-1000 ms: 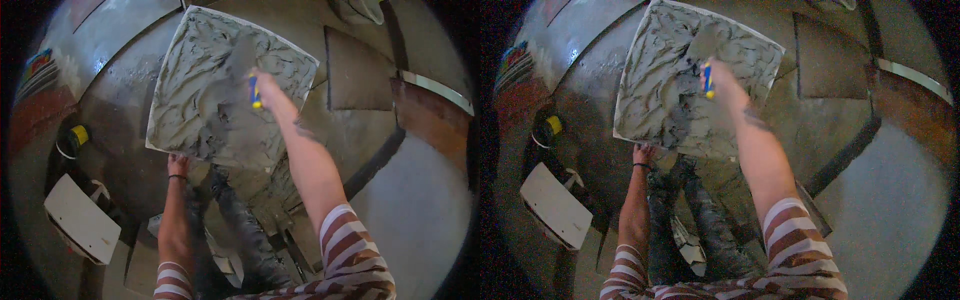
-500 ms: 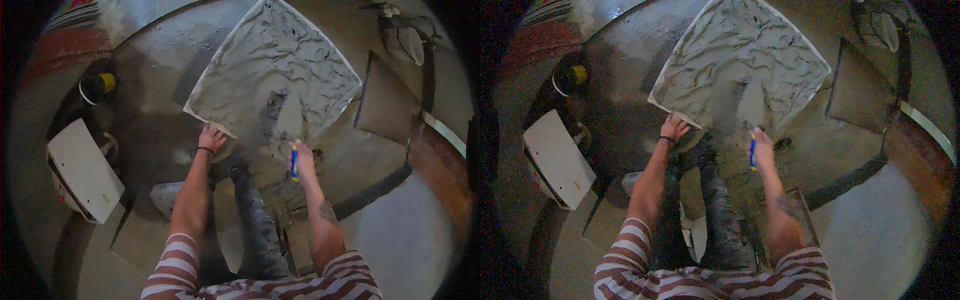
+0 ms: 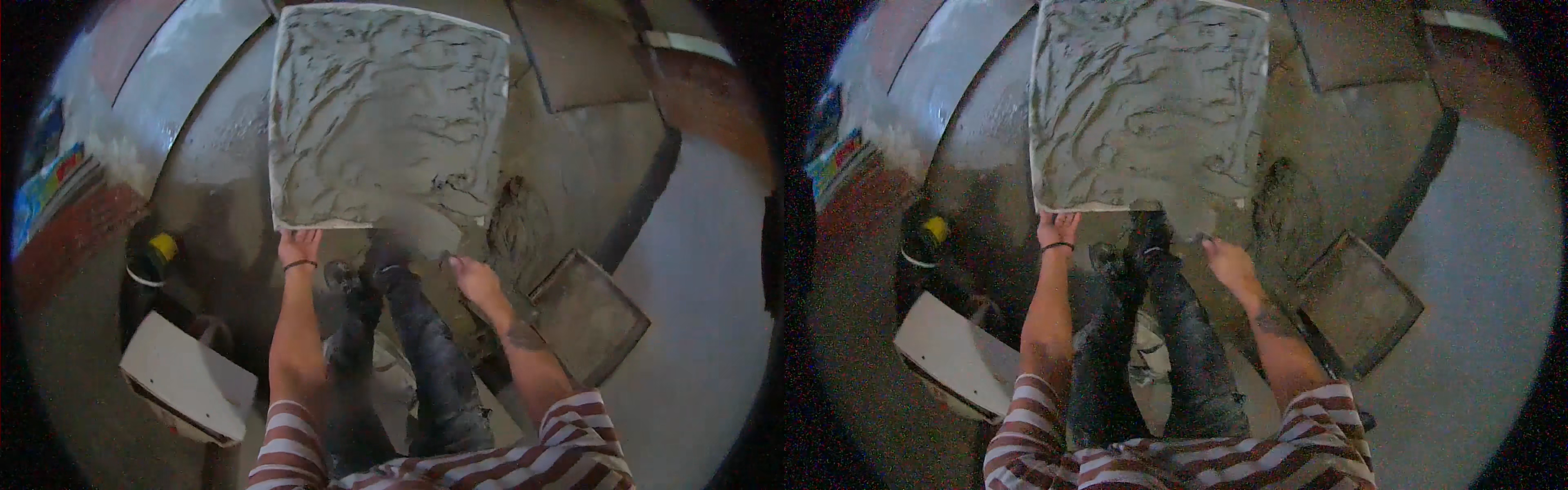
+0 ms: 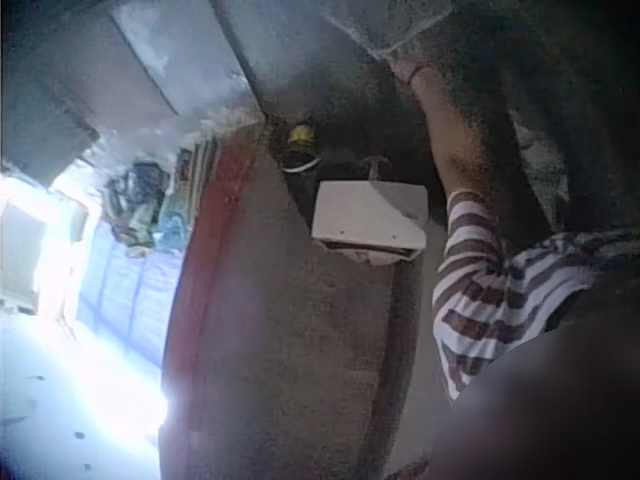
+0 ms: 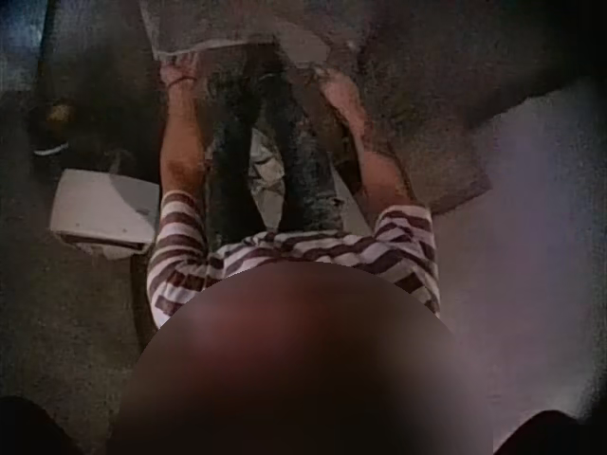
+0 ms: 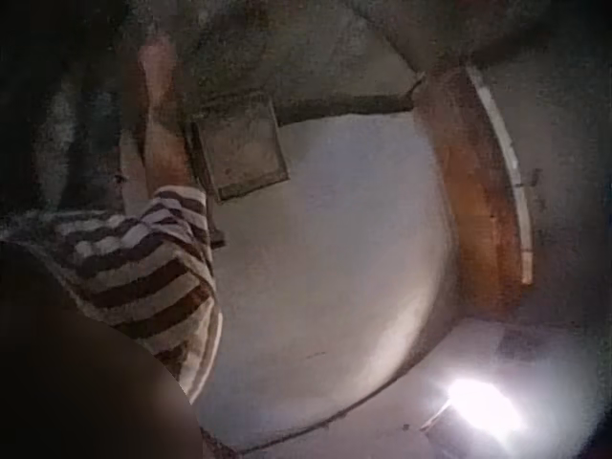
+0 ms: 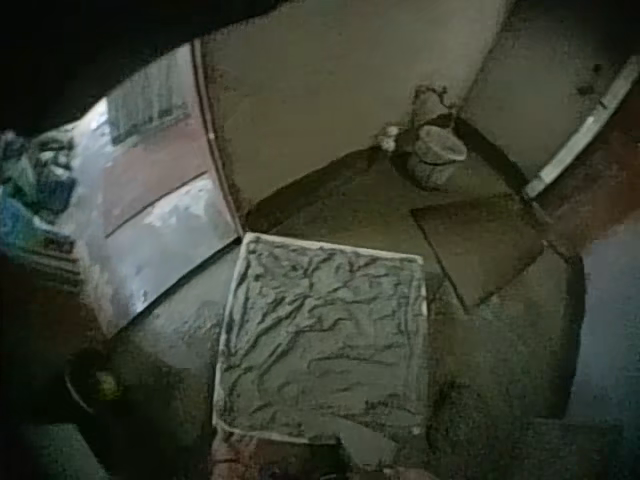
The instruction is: The person spreads mortar over the back of a large tile using a trowel, covering the surface with a thick layer.
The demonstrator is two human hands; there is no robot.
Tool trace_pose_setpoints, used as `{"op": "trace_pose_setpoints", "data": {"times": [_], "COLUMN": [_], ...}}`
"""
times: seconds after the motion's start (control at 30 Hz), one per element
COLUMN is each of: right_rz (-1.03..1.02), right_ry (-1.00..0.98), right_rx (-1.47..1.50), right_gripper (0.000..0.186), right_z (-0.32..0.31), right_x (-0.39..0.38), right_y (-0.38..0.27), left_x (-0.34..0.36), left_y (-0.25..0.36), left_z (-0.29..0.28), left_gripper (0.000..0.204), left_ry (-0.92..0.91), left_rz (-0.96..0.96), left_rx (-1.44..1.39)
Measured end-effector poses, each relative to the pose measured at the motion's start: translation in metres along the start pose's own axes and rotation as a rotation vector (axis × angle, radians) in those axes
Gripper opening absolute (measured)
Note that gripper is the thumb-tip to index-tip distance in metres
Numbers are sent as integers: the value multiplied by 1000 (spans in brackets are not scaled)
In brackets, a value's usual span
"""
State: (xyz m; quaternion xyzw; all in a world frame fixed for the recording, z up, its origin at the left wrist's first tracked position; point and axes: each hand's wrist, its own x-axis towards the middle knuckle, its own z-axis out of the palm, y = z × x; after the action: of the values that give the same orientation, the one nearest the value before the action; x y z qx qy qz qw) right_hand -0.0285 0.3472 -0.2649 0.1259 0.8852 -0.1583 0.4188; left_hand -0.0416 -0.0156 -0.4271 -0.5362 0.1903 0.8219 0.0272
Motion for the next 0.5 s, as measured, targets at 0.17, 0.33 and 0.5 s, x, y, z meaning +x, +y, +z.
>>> {"op": "trace_pose_setpoints", "data": {"times": [0.17,0.33,0.5], "right_rz": [368,595,687], "right_ry": [168,421,247], "right_rx": [646,1040,1117], "right_gripper": [39,42,47], "right_z": [19,95,167], "right_x": [-72,-54,32], "right_y": [81,148,164], "left_x": [1,28,73], "left_y": [21,57,126], "left_z": [0,-16,-30], "left_gripper": [58,62,65], "left_ry": [80,241,100], "left_rz": [12,172,292], "left_rx": [129,569,900]}}
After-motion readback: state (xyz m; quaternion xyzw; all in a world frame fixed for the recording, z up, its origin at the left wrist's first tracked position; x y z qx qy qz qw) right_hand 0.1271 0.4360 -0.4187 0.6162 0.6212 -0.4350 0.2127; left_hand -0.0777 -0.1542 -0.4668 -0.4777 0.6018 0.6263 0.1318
